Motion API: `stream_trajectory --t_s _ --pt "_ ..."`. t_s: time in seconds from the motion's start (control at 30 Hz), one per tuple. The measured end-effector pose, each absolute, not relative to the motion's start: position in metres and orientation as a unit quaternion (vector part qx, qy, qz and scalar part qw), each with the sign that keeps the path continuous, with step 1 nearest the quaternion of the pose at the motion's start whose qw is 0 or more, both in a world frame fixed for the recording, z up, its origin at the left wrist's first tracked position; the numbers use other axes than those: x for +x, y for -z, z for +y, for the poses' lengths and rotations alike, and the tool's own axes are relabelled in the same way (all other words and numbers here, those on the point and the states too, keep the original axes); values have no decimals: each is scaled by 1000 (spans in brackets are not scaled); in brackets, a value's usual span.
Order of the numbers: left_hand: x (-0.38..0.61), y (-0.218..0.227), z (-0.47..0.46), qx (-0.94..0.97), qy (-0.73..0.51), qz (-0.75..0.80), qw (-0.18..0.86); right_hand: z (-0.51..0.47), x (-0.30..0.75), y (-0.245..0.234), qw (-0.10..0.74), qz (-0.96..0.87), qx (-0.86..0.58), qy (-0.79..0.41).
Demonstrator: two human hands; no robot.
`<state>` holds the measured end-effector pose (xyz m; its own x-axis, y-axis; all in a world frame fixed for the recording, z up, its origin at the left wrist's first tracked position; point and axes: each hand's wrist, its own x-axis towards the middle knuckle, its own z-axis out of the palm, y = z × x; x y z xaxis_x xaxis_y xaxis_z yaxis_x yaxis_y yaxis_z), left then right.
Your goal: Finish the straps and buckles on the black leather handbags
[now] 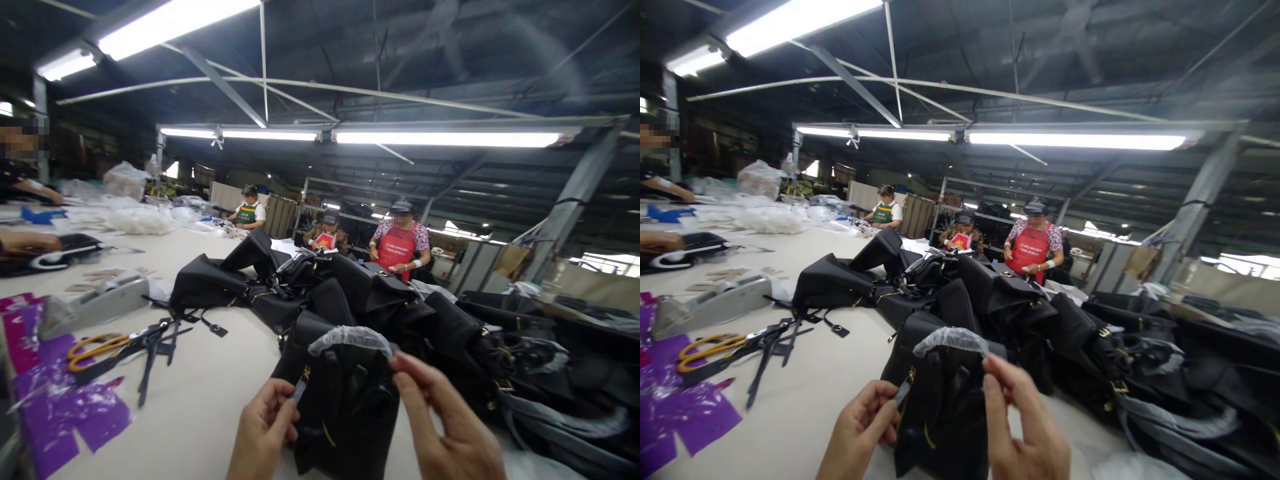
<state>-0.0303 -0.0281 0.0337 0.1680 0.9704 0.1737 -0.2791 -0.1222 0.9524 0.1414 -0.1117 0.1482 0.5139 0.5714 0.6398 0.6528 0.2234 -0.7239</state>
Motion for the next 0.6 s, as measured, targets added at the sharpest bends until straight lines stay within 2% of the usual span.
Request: stream_trajectory --t_s 0.07,0.13,0.2,0.37,0.43,0.5,0.6 --pt "-29 -36 -29 497 -546 341 582 -100 161 -178 565 -576 -579 119" --pt "-28 -36 -32 476 -556 349 586 -82 170 -199 498 -661 -557 72" --pt "-28 -31 -36 460 -573 364 573 -66 171 -212 436 -707 -555 -39" --pt "-34 4 -38 471 -593 397 518 -58 163 -226 299 -713 -488 -406" --pt "-35 13 -35 491 -586 396 509 -61 161 -226 324 -674 -460 -479" --pt "-32 9 -30 526 -552 394 514 -60 159 -224 403 -619 -459 -494" --pt "-20 -16 -17 592 -508 337 527 -53 158 -218 538 -571 -472 -403"
